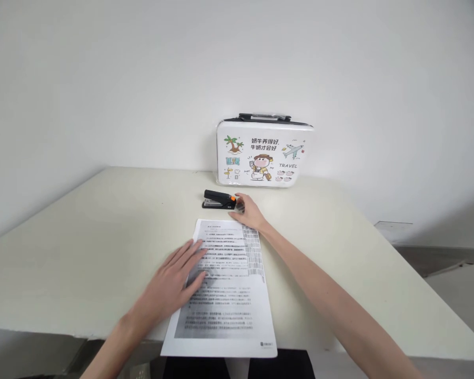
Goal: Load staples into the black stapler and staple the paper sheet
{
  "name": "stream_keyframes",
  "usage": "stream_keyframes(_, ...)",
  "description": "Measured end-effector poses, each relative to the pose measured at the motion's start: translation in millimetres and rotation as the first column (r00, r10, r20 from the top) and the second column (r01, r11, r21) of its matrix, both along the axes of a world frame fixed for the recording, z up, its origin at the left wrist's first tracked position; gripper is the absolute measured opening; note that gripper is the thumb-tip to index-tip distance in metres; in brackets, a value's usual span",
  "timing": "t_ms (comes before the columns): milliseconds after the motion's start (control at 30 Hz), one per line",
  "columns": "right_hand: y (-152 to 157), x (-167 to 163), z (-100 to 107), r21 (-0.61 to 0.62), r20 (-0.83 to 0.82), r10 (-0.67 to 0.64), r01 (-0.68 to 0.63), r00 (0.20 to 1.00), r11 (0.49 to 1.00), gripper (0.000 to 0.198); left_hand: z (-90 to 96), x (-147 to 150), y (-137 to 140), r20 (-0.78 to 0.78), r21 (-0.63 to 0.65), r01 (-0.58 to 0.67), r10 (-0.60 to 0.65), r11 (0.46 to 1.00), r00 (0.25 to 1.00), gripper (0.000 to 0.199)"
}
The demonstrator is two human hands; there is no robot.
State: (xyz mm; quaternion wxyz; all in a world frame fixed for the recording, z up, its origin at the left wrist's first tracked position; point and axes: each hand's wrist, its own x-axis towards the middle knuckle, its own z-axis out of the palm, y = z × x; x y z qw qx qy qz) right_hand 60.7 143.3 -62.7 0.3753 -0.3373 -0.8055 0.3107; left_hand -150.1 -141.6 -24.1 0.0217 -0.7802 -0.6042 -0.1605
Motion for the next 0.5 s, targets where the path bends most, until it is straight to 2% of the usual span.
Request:
stream_keyframes(267, -3, -12, 1, -0.015, -0.041, 0.029, -0.029, 0.999, 0.999, 0.057, 2.8, -4, -1, 0.022, -0.012, 0.001, -0.001, 1.0, 1.0, 0.056)
stream_keyframes(500, -7, -17, 3, -0.119, -0.161, 0.086, -0.106, 0.983, 0.987, 0.061, 3.5, -2, -1, 0.028, -0.017, -0.016, 0.016, 1.0, 0.999, 0.053)
